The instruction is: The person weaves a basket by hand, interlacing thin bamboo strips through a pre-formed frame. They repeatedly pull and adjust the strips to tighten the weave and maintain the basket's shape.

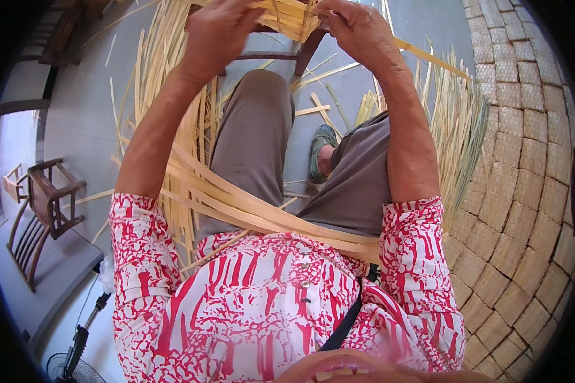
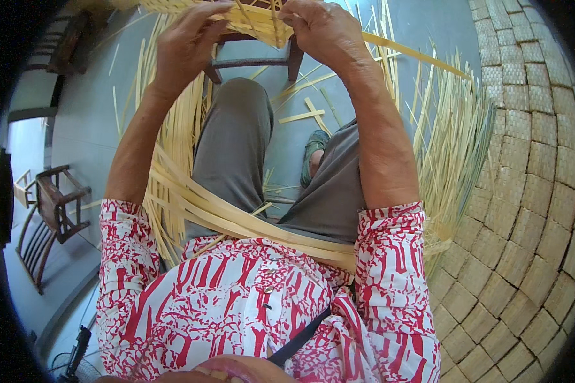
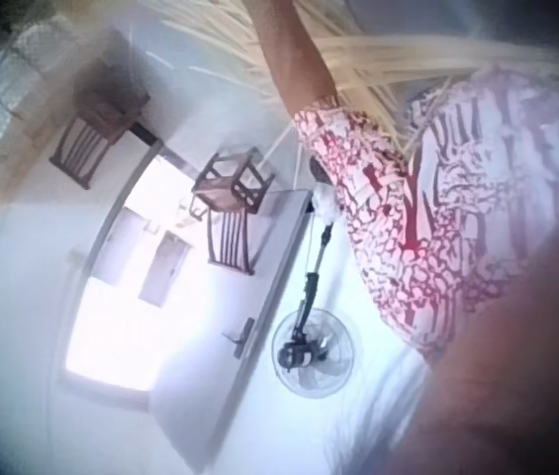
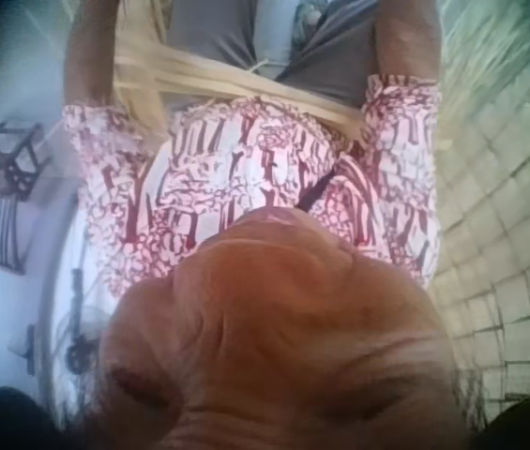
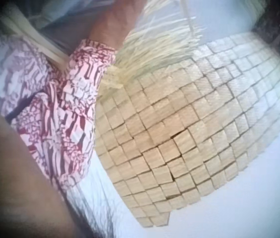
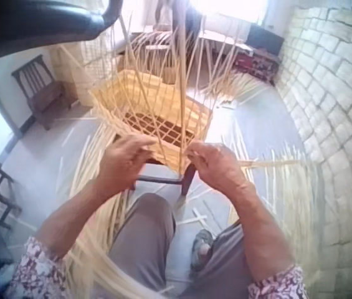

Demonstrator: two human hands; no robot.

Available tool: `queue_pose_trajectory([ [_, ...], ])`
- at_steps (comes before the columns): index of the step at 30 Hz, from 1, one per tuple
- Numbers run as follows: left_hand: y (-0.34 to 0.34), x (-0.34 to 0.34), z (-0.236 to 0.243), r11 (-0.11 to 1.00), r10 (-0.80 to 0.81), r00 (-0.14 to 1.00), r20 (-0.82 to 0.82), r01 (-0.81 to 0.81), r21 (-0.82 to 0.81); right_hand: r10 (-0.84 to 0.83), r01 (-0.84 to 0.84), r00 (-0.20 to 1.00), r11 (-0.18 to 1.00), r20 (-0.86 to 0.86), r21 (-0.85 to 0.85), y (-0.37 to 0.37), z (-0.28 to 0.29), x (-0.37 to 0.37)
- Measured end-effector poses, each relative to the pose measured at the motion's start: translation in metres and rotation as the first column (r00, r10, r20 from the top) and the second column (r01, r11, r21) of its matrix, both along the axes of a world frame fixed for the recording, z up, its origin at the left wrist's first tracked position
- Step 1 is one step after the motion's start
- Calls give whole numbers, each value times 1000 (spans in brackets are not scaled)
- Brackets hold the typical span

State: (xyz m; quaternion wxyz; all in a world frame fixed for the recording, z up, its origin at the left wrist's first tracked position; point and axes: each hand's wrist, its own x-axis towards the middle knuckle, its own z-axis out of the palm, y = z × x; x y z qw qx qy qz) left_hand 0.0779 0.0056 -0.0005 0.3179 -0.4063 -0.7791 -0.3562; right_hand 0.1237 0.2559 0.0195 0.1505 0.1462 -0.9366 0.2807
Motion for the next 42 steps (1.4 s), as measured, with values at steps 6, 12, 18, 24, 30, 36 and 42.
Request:
queue_pose_trajectory([
  [6,41,-10,8,975,-193,957,216,211,-64,11,-11,999,1000,-44,-7,-12,5,0],
  [12,40,-16,14,955,-185,951,249,233,-181,6,15,989,990,-148,141,-15,24,7],
  [18,41,-2,27,954,-179,864,470,269,-131,24,-15,992,997,-126,72,-9,-2,-3],
  [24,28,-12,19,924,-161,890,426,287,-252,45,-40,991,998,-127,38,-11,-10,-2],
  [30,13,-8,31,917,-137,836,532,310,-251,-13,56,990,951,-144,303,-6,-9,-21],
  [36,-6,5,26,928,-220,575,788,372,-12,118,-57,976,948,-181,312,-17,-10,-26],
  [42,-13,-6,40,889,-218,673,707,436,-141,254,-190,947,937,-196,294,-10,17,-27],
])
